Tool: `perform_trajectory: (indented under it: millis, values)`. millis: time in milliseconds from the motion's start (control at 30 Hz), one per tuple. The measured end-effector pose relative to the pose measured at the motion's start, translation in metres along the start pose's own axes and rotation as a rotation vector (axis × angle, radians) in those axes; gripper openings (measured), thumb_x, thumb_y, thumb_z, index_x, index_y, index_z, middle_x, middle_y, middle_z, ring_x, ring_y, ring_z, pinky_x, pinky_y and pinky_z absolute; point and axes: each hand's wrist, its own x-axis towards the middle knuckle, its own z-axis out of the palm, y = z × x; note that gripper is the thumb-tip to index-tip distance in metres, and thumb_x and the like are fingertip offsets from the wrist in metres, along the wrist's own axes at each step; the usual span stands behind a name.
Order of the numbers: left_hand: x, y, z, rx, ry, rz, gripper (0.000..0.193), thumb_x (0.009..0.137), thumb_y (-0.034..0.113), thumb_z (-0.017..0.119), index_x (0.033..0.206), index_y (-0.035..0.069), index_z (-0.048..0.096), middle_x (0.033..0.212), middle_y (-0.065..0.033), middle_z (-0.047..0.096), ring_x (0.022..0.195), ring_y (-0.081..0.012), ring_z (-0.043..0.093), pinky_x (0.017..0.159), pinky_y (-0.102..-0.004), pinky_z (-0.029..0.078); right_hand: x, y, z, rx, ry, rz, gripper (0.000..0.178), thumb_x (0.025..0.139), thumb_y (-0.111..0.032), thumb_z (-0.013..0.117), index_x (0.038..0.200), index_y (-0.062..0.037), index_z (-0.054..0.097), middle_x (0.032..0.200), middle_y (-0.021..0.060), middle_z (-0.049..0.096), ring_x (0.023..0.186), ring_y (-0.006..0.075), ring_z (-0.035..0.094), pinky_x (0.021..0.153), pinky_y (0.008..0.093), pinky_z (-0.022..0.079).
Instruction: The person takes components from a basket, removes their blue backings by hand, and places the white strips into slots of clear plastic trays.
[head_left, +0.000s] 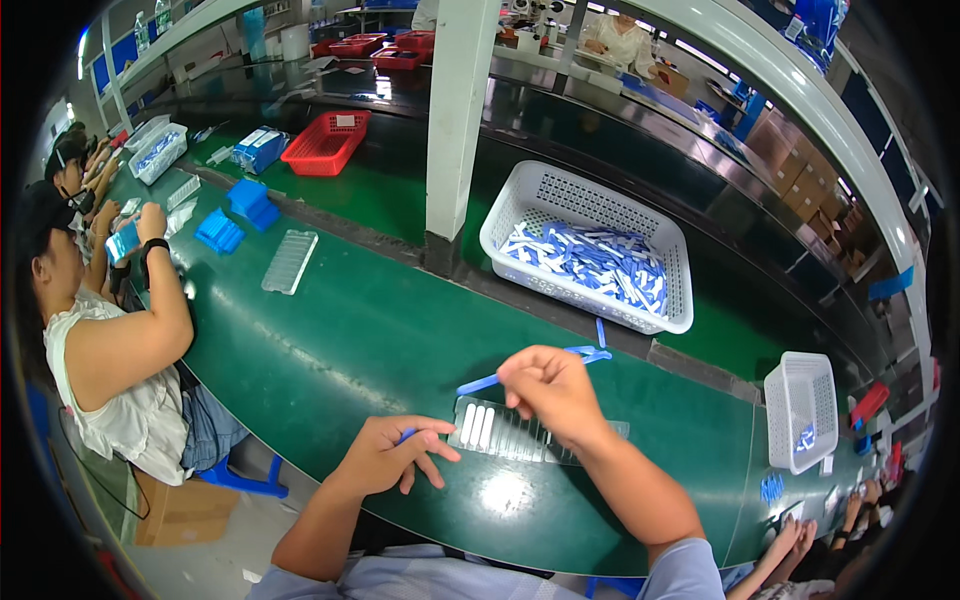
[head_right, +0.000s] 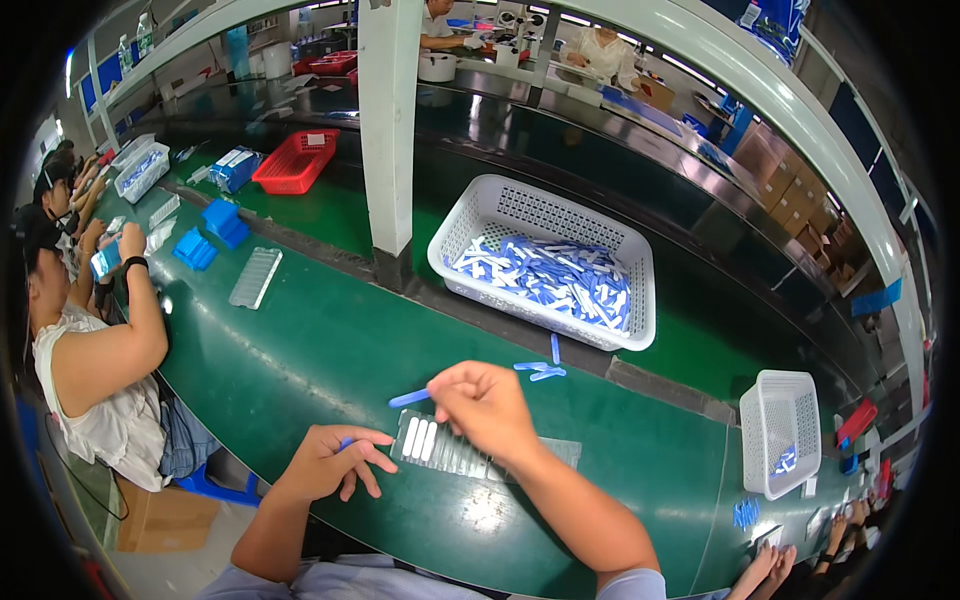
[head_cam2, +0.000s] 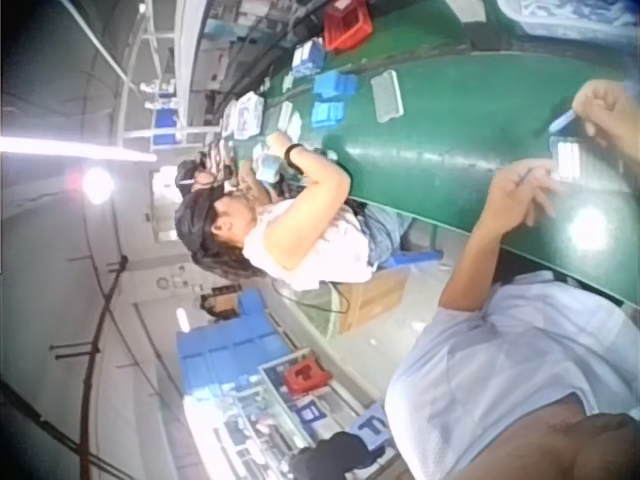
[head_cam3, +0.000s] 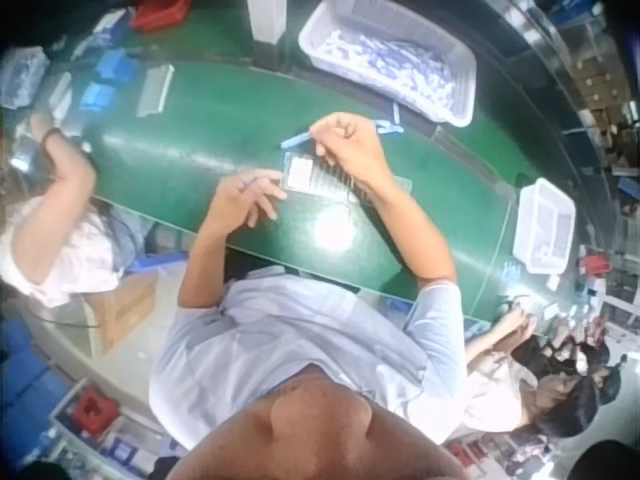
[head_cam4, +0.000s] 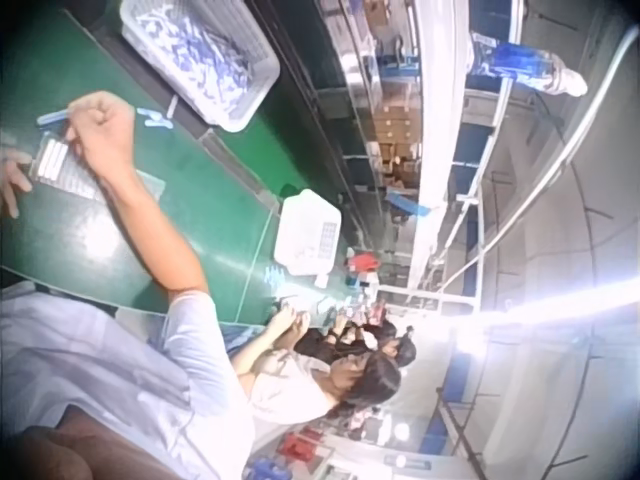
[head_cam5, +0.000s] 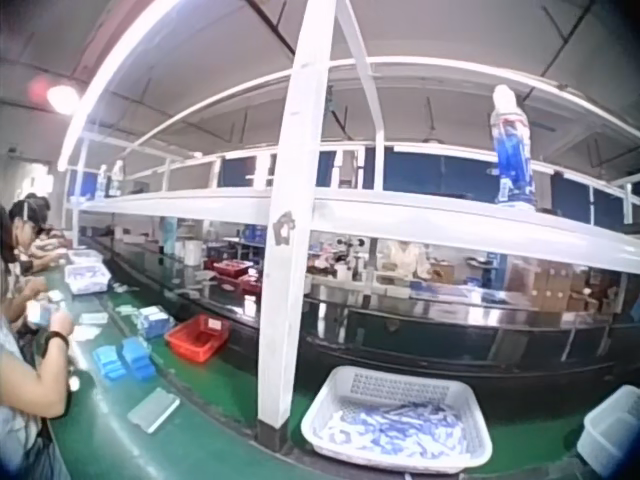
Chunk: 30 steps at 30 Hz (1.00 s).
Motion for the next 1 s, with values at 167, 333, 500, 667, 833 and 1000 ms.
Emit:
perform_trajectory:
  millis: [167, 333, 500, 667, 833, 1000]
  values:
    - [0.004, 0.002, 0.003, 0.011, 0.018, -0.014, 0.033, 0.106, 0.015, 0.05, 0.128, -0.006, 0.062, 0.103, -0.0188, 0.075, 0.071, -0.0213, 0.076, 0.042, -0.0239, 0.048, -0.003, -0.003, -0.023, 0.07, 0.008, 0.015, 0.008, 0.095, -0.007, 0.07, 0.096, 0.0002, 0.069, 0.075, 0.0053, 0.071, 0.055, 0.0054, 0.058, 0.051, 0.0204, 0.045]
    - [0.005, 0.001, 0.005, -0.031, 0.01, -0.015, 0.033, 0.105, 0.013, 0.054, 0.131, -0.005, 0.06, 0.105, -0.0178, 0.075, 0.072, -0.021, 0.075, 0.043, -0.024, 0.049, -0.006, 0.019, -0.038, -0.543, -0.309, -0.09, 0.016, 0.09, -0.013, 0.075, 0.098, -0.0024, 0.066, 0.073, 0.0062, 0.07, 0.057, 0.0139, 0.061, 0.054, 0.0305, 0.047]
    - [0.005, -0.002, 0.004, -0.044, 0.012, 0.038, 0.036, 0.102, 0.008, 0.056, 0.136, -0.004, 0.054, 0.112, -0.0178, 0.073, 0.075, -0.019, 0.073, 0.046, -0.0226, 0.049, -0.011, 0.006, -0.014, -1.055, -0.215, -0.326, 0.033, 0.083, -0.019, 0.077, 0.109, -0.0078, 0.062, 0.066, 0.0077, 0.06, 0.062, 0.0314, 0.062, 0.058, 0.0438, 0.047]
    - [0.005, -0.01, -0.001, -0.108, -0.071, 0.133, 0.056, 0.102, -0.001, 0.044, 0.155, 0.005, 0.027, 0.118, -0.0185, 0.07, 0.08, -0.0174, 0.071, 0.051, -0.0215, 0.043, -0.013, 0.001, -0.008, -0.801, -0.169, -0.317, 0.025, 0.087, -0.019, 0.075, 0.107, -0.0072, 0.064, 0.065, 0.0051, 0.057, 0.056, 0.0241, 0.058, 0.053, 0.0377, 0.044]
    - [0.006, -0.019, -0.007, -0.144, -0.182, 0.115, 0.07, 0.102, -0.004, 0.042, 0.159, 0.012, 0.006, 0.124, -0.0196, 0.067, 0.083, -0.0179, 0.071, 0.06, -0.0228, 0.044, -0.017, 0.008, 0.037, -0.687, -0.2, -0.452, 0.017, 0.09, -0.017, 0.073, 0.103, -0.0073, 0.068, 0.064, 0.0055, 0.057, 0.056, 0.0225, 0.058, 0.054, 0.0345, 0.046]
    - [0.003, -0.009, 0.001, -0.04, -0.215, 0.191, 0.074, 0.103, -0.003, 0.044, 0.16, 0.014, 0.001, 0.123, -0.0187, 0.065, 0.084, -0.0172, 0.069, 0.07, -0.024, 0.049, -0.005, 0.024, 0.047, -0.624, -0.214, -0.544, 0.006, 0.091, -0.011, 0.074, 0.091, -0.0045, 0.075, 0.067, 0.0031, 0.065, 0.057, 0.0067, 0.057, 0.053, 0.0253, 0.043]
